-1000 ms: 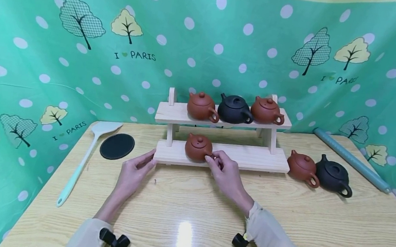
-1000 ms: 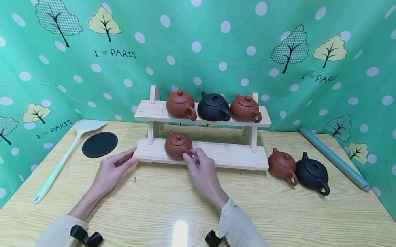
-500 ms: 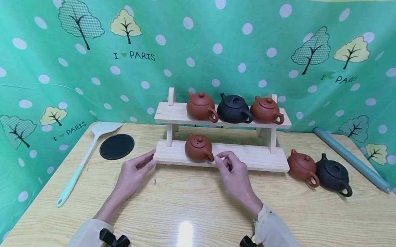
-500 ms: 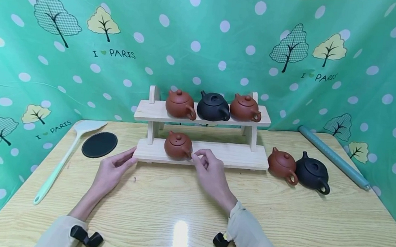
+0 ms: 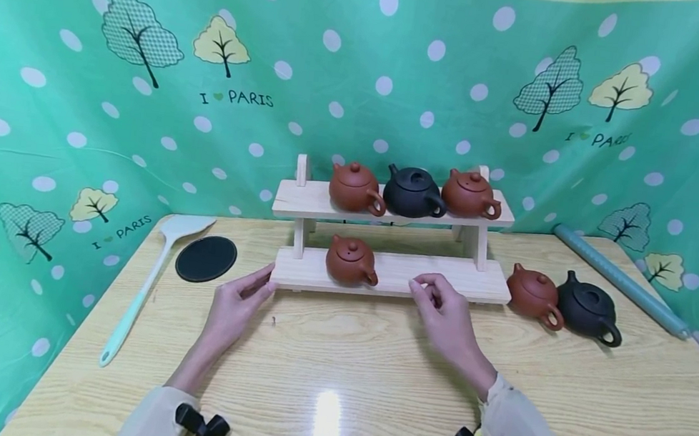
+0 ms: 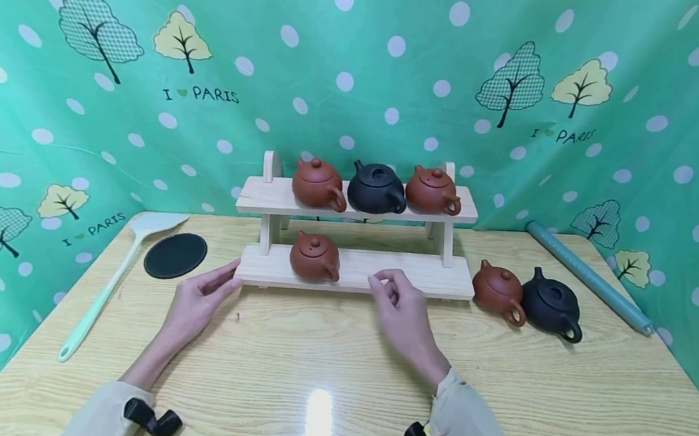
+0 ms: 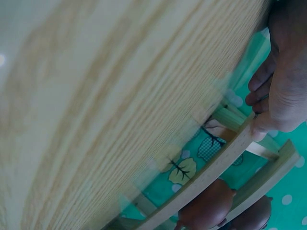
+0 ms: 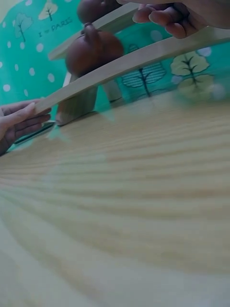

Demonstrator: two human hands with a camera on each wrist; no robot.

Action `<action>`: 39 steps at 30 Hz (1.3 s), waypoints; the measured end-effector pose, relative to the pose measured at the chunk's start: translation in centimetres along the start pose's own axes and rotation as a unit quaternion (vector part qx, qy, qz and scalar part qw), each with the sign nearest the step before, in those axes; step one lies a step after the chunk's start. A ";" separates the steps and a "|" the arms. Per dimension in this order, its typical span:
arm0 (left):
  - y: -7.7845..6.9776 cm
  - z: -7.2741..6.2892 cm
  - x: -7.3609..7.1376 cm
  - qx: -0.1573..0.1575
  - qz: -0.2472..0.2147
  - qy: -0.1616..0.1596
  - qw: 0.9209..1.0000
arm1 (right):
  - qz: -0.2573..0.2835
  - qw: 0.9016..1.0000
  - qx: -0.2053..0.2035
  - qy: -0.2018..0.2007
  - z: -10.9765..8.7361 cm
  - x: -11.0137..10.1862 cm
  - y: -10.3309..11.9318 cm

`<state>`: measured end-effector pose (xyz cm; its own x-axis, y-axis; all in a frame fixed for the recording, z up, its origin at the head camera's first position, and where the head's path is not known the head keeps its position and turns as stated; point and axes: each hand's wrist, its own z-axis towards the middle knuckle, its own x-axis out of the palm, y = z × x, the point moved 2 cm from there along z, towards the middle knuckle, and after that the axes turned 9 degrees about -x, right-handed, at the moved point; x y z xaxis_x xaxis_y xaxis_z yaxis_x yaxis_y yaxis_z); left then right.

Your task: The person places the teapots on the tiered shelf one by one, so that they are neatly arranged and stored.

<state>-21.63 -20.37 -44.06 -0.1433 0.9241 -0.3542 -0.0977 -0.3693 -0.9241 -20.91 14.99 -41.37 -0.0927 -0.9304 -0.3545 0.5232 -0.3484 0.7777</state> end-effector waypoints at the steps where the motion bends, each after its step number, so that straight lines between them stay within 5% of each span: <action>1: 0.2 0.1 0.0 0.002 0.001 0.000 1.000 | -0.004 1.000 -0.001 -0.001 -0.1 -0.3 -0.1; 22: 1.2 0.5 0.0 0.018 -0.007 0.004 1.000 | -0.092 0.994 -0.003 -0.061 -2.2 -5.8 0.0; 32: -2.2 -0.8 -0.1 0.010 0.005 0.005 1.000 | -0.110 0.990 0.023 -0.082 -3.5 -8.2 -2.3; 39: -2.7 -1.1 -0.3 0.011 0.001 0.004 1.000 | -0.132 0.986 0.031 -0.099 -4.1 -9.8 -2.8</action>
<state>-20.27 -19.53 -41.67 -0.1348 0.9245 -0.3565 -0.1191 -0.3723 -0.9204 -18.00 25.51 -42.23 -0.3853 -0.8080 -0.4458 0.4057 -0.5822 0.7046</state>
